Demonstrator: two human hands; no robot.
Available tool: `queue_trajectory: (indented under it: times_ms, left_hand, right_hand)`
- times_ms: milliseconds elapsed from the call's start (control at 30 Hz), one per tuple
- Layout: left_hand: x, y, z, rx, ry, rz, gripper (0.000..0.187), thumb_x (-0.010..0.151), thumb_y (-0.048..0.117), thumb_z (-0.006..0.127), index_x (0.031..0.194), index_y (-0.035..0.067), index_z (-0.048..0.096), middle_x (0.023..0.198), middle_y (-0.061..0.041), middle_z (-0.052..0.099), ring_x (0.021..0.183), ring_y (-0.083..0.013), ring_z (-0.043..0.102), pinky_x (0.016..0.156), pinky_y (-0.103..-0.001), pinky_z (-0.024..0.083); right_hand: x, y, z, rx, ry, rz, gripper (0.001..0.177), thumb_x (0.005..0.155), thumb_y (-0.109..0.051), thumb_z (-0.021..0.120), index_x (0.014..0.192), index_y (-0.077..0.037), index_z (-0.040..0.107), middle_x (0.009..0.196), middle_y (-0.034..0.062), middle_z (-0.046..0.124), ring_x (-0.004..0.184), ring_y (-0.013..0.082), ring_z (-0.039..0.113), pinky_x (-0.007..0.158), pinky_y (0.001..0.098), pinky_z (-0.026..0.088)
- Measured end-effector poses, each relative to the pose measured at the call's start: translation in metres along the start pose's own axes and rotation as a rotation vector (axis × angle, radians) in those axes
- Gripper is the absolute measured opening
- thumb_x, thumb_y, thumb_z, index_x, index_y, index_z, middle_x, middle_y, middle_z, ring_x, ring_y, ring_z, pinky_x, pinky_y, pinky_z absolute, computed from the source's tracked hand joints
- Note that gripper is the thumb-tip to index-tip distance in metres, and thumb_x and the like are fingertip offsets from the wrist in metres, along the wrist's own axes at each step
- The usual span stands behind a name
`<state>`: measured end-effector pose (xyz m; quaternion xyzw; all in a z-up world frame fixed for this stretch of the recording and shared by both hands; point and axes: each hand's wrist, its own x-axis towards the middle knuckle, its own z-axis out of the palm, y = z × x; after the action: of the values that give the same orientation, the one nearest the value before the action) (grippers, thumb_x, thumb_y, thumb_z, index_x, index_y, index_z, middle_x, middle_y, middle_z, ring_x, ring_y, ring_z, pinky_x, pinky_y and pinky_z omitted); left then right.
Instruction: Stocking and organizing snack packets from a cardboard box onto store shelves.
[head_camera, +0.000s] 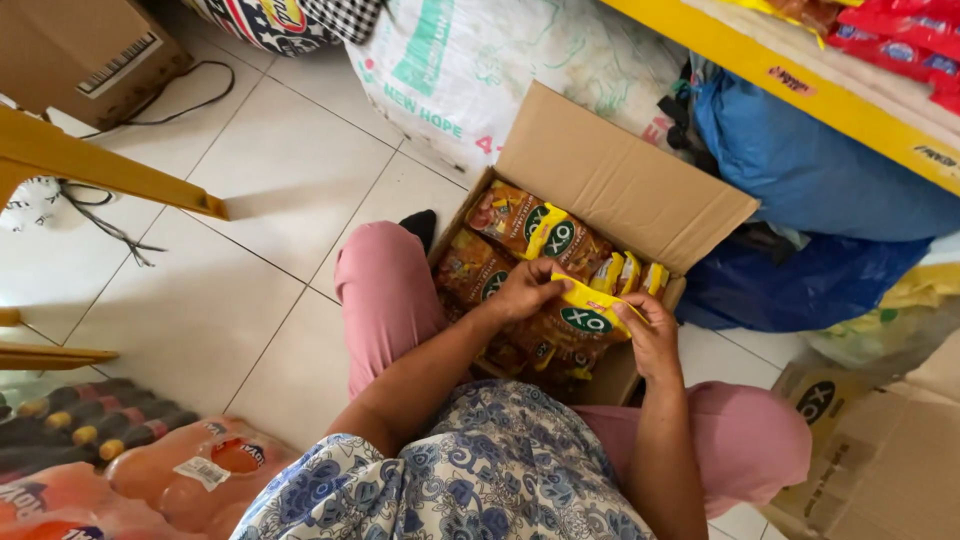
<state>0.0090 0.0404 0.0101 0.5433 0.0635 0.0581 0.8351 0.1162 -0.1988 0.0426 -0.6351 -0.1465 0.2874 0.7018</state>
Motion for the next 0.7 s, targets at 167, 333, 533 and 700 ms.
queue_trajectory:
  times_ms: [167,333,533,700]
  left_hand:
    - [0.001,0.004,0.006,0.068,0.098,0.047,0.01,0.103,0.013,0.067,0.101,0.004,0.065,0.087,0.001,0.066,0.078,-0.0087,0.06,0.07,-0.026,0.051]
    - [-0.007,0.048,0.021,0.215,0.407,0.254,0.01,0.106,0.014,0.064,0.104,0.005,0.062,0.093,0.0,0.063,0.087,-0.0077,0.057,0.079,-0.025,0.051]
    - [-0.014,0.078,0.03,0.415,0.554,0.316,0.01,0.105,0.013,0.065,0.104,0.003,0.062,0.088,-0.009,0.066,0.083,-0.0142,0.06,0.077,-0.03,0.053]
    - [-0.023,0.113,0.05,0.668,0.628,0.16,0.014,0.101,0.018,0.065,0.108,0.006,0.064,0.092,-0.015,0.071,0.08,-0.0221,0.071,0.075,-0.033,0.055]
  right_hand:
    - [-0.002,0.0,0.005,0.114,0.093,0.034,0.019,0.098,-0.004,0.076,0.115,-0.001,0.069,0.106,0.0039,0.069,0.095,0.0123,0.061,0.086,0.0264,0.051]
    - [-0.012,-0.007,0.038,0.009,-0.006,0.063,0.068,0.083,-0.015,0.082,0.144,-0.007,0.053,0.136,0.0072,0.063,0.126,0.0189,0.058,0.11,0.0327,0.045]
    - [-0.017,-0.008,0.083,0.393,-0.164,0.234,0.07,0.083,-0.016,0.085,0.145,-0.004,0.054,0.137,0.0046,0.065,0.127,0.0183,0.059,0.109,0.0349,0.045]
    - [-0.014,0.026,0.084,0.358,-0.144,0.26,0.066,0.081,-0.01,0.087,0.14,-0.003,0.058,0.126,0.0059,0.069,0.114,0.0195,0.067,0.1,0.0368,0.054]
